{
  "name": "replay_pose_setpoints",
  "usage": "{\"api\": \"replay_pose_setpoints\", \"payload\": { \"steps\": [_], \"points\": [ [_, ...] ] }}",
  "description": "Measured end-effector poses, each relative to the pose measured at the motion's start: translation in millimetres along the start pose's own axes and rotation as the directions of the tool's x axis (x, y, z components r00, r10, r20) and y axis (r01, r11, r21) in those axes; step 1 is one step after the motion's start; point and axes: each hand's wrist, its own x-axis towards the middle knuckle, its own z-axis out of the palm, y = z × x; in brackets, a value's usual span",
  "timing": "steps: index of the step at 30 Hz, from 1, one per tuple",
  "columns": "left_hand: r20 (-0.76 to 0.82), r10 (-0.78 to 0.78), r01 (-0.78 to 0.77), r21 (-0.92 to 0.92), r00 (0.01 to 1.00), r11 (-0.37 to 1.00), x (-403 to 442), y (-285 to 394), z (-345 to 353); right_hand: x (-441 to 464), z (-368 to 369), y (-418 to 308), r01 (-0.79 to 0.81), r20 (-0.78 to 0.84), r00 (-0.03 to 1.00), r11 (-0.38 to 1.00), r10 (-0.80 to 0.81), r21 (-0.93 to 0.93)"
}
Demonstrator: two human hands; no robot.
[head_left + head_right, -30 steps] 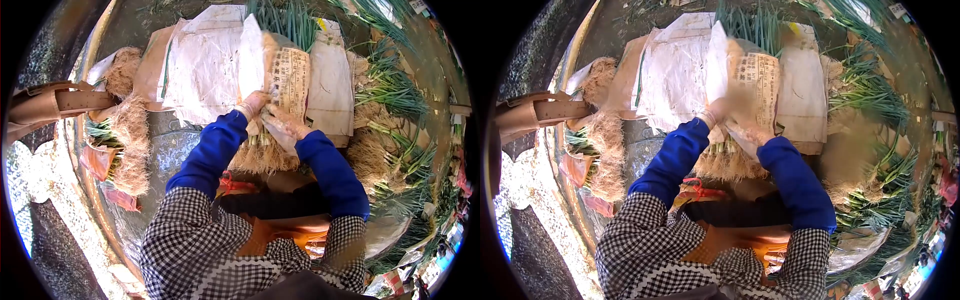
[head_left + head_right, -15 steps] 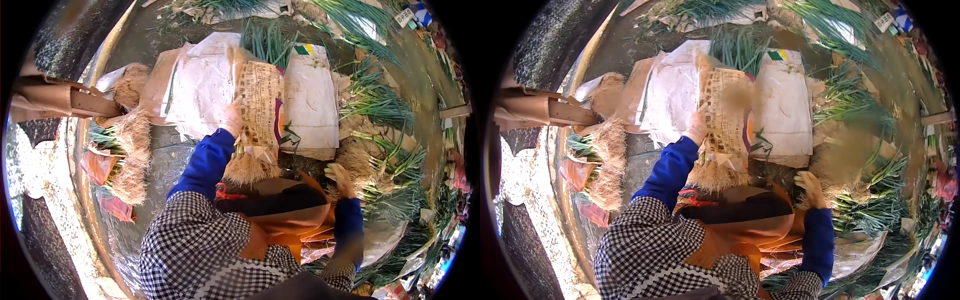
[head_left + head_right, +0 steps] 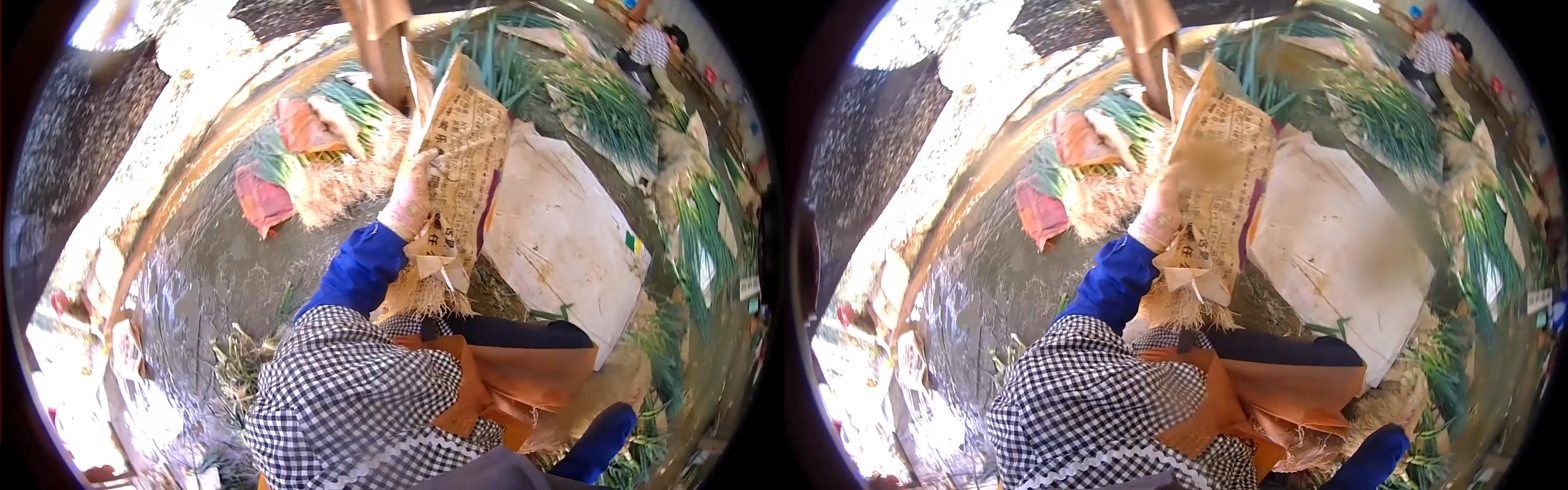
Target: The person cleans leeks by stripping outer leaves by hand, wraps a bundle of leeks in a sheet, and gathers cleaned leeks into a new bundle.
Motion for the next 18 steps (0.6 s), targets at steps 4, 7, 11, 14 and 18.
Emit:
{"api": "replay_pose_setpoints", "payload": {
  "steps": [4,7,11,14,18],
  "points": [
    [-0.205,0.21,-0.199,0.075,0.956,0.977,-35,70,-79,24,57,-42,0.094,0.228,0.968,0.994,-0.103,0.048],
    [-0.337,0.338,-0.327,0.091,0.879,0.941,-25,108,-152,26,110,-50,0.153,0.212,0.969,0.983,-0.129,-0.099],
    [-0.371,0.442,-0.377,0.238,0.817,0.895,-48,164,-220,46,133,-51,0.173,0.298,0.951,0.942,-0.083,-0.289],
    [-0.324,0.557,-0.297,0.59,0.765,0.751,-46,190,-302,120,109,-31,0.085,0.416,0.904,0.91,0.101,-0.406],
    [-0.24,0.682,0.02,0.949,0.691,0.314,-79,206,-379,182,137,-52,0.084,0.472,0.858,0.851,0.203,-0.518]
  ]
}}
